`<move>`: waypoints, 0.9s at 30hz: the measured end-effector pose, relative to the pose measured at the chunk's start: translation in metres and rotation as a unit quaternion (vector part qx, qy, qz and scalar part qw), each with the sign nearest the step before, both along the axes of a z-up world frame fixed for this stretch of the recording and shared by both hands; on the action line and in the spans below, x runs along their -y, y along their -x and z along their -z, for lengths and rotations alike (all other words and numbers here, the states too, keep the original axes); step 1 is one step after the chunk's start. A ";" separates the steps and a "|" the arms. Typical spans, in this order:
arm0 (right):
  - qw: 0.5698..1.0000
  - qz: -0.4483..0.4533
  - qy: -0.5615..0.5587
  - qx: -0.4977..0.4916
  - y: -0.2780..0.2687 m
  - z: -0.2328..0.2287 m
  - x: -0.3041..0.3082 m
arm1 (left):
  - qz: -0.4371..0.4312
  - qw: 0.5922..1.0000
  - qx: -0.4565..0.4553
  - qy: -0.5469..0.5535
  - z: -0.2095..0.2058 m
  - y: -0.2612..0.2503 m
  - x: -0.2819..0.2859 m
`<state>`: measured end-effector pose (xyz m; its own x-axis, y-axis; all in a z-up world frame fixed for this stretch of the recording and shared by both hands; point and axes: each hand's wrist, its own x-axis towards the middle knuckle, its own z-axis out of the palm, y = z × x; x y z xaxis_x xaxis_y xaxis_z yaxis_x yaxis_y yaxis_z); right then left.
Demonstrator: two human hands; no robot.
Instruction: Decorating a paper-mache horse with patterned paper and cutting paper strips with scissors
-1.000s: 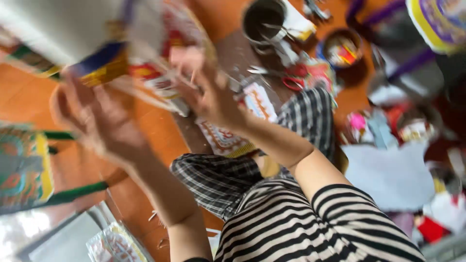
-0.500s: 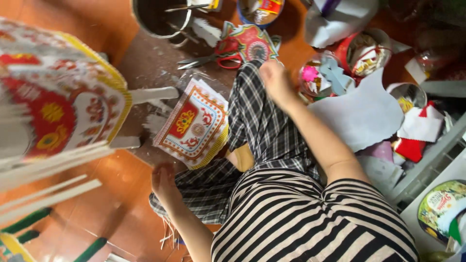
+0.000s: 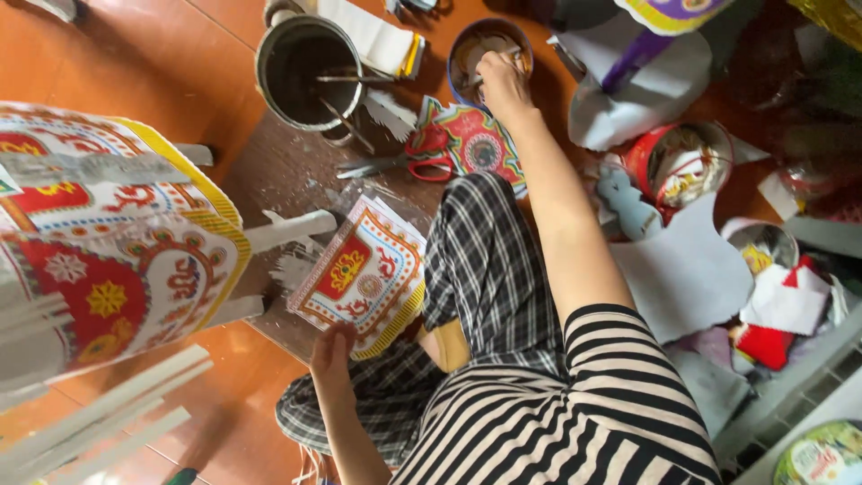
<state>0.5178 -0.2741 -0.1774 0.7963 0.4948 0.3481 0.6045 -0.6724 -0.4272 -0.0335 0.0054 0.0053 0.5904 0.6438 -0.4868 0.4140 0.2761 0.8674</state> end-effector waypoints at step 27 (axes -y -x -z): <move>0.739 -0.138 -0.376 -0.542 0.283 -0.212 -0.082 | 0.012 0.982 0.183 -0.032 -0.059 -0.141 0.066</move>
<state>0.2352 -0.1924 0.0345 0.7143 0.6812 -0.1606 -0.2970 0.0874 -0.9509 0.1080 -0.0603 0.0642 0.7334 0.6503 -0.1980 0.0763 0.2107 0.9746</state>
